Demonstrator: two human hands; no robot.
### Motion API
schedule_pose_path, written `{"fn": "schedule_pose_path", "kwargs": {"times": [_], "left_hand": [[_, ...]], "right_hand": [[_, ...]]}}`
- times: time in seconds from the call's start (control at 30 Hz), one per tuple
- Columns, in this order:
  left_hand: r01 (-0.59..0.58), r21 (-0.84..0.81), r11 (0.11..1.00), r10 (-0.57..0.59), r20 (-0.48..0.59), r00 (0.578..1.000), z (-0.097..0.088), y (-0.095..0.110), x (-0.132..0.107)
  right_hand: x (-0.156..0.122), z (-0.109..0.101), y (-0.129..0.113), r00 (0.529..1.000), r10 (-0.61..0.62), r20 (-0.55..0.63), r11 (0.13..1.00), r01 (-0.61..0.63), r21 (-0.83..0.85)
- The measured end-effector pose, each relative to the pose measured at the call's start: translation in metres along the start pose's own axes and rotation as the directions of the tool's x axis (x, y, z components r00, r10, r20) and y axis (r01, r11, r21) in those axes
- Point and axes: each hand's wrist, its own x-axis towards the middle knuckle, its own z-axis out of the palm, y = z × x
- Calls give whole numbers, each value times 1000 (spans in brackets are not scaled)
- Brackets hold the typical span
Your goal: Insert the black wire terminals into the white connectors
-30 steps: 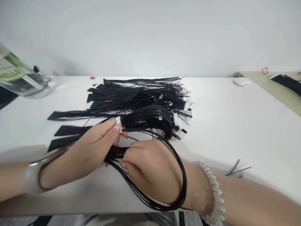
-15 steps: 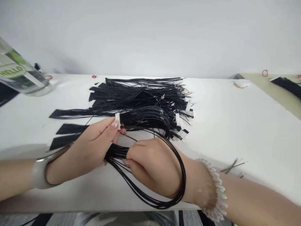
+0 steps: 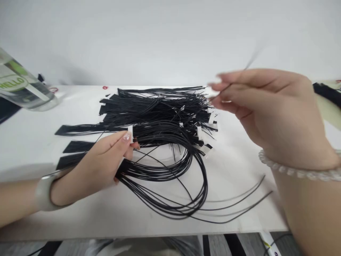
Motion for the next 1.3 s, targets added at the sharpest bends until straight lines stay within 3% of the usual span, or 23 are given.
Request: {"fn": "schedule_pose_path", "kwargs": {"times": [0.07,0.13,0.23,0.3,0.37,0.47,0.57,0.7,0.87,1.0,1.3], "left_hand": [[-16,-2,1000,16,-9,1000,0,-2,0],[-31,-12,999,31,-11,999,0,-4,-1],[-41,-40,998,42,8,999,0,-6,-2],[-48,-32,998,49,14,999,1,-7,-2],[-61,0,998,61,9,998,1,-6,-3],[-84,31,996,84,0,996,1,-6,-3],[-109,26,994,109,-8,994,1,-6,-4],[-112,73,991,112,9,994,0,-5,-5],[-131,110,985,123,73,990,1,-2,-7],[-204,150,967,199,51,979,2,-2,-7],[-244,177,953,239,48,970,2,-1,-7]], "right_hand": [[5,0,-1,990,139,-31,943,-123,309],[5,4,-3,964,254,-84,905,-206,374],[-4,15,-6,977,207,-58,951,-186,247],[-16,27,-8,993,96,72,989,-103,106],[-27,39,-11,973,6,230,998,8,-59],[-38,54,-15,921,-87,380,939,204,-278],[-40,60,-17,885,-164,435,850,350,-393],[-41,64,-16,836,-229,498,806,450,-385],[-43,69,-15,799,-233,554,796,484,-364],[-44,70,-17,800,-209,563,811,463,-357],[-43,71,-16,789,-181,587,830,443,-339]]}}
